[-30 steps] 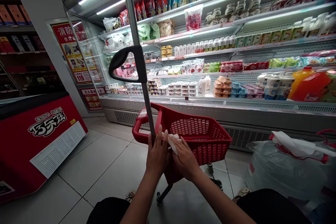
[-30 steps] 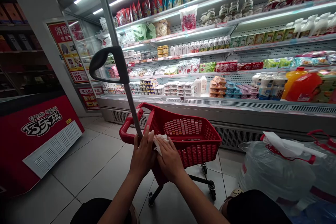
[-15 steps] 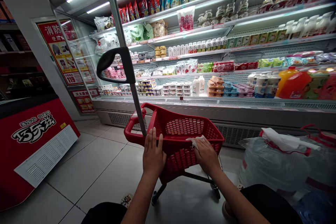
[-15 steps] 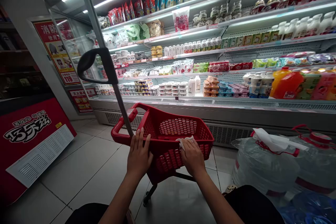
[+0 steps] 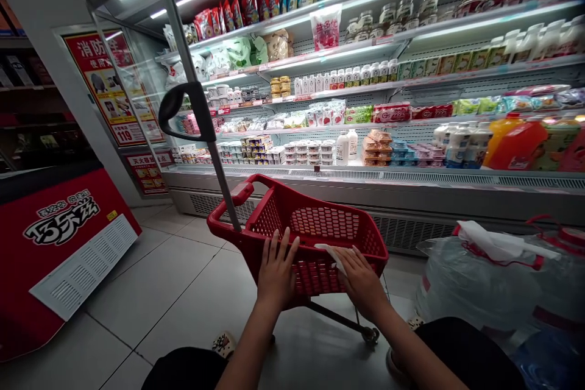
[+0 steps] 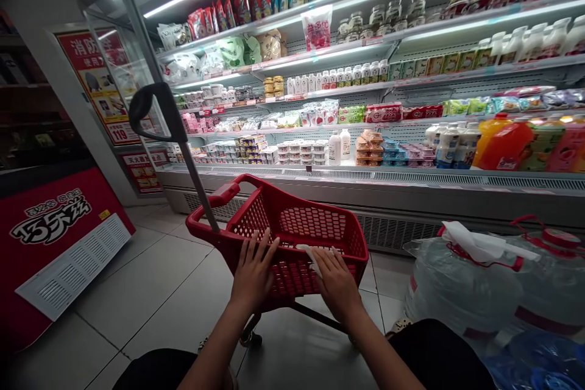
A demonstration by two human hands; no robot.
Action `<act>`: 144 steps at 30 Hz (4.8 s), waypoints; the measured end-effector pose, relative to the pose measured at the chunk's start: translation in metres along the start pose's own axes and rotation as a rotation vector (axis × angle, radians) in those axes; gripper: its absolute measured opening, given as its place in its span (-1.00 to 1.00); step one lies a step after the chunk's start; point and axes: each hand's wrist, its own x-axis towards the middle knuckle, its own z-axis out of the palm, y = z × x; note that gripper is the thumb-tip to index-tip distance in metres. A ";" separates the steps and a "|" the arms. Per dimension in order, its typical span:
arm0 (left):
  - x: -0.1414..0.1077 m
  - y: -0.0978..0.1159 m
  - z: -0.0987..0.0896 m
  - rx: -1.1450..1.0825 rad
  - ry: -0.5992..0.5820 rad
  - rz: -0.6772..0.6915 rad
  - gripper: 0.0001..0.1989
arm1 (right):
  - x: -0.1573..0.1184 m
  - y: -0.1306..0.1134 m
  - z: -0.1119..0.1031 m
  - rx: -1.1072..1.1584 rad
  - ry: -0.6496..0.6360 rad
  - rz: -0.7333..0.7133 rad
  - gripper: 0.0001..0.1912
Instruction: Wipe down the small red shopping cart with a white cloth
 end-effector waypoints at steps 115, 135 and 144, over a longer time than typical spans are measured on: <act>-0.053 -0.016 0.006 -0.082 -0.123 -0.110 -0.28 | -0.007 0.019 -0.048 -0.007 -0.077 -0.432 -0.15; -0.058 0.017 0.002 -0.206 -0.161 0.001 -0.20 | 0.018 0.009 -0.019 0.085 -0.140 -0.362 -0.48; -0.052 0.011 0.010 -0.228 -0.189 -0.014 -0.26 | 0.016 -0.026 -0.018 0.137 -0.087 -0.274 -0.66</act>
